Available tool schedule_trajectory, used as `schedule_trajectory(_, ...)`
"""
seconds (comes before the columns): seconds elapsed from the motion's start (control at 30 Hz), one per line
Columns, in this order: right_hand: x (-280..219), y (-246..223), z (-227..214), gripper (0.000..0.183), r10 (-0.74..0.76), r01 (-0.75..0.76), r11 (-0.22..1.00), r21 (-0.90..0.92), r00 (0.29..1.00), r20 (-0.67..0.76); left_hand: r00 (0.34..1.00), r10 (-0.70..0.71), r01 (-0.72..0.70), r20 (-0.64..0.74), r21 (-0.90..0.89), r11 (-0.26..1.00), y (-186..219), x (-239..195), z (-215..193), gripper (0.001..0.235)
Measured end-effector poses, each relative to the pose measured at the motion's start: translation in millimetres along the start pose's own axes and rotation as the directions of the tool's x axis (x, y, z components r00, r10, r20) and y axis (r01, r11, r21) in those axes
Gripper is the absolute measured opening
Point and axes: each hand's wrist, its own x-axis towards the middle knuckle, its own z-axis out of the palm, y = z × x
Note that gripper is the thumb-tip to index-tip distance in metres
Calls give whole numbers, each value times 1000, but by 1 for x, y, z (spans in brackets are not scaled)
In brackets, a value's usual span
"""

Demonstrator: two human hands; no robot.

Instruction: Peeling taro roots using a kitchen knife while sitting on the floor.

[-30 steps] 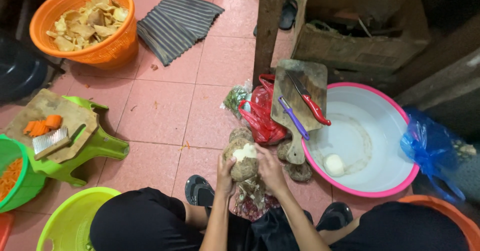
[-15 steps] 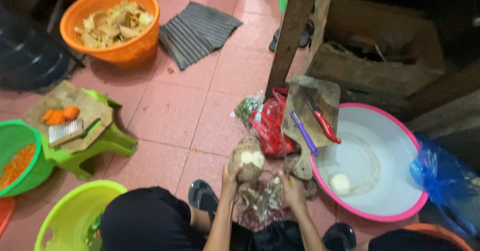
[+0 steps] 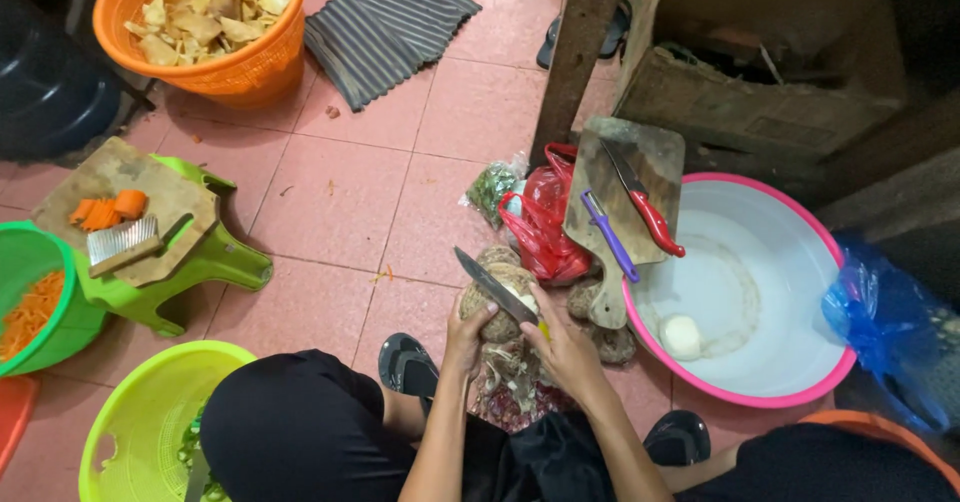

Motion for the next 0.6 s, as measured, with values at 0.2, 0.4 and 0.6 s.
schedule_trajectory(0.2, 7, 23, 11, 57, -39, 38, 989, -146, 999, -3, 999, 32, -36, 31, 139, 990, 0, 2, -4, 62)
schedule_trajectory(0.4, 16, 52, 31, 46, -24, 13, 995, -103, 994, -105, 999, 43, -41, -4, 212, 976, -15, 2, -10, 62)
schedule_trajectory(0.6, 30, 81, 60, 30, 33, 41, 973, 228, 950, -310, 989, 87, -44, -118, 333, 942, -28, 1, -3, 65)
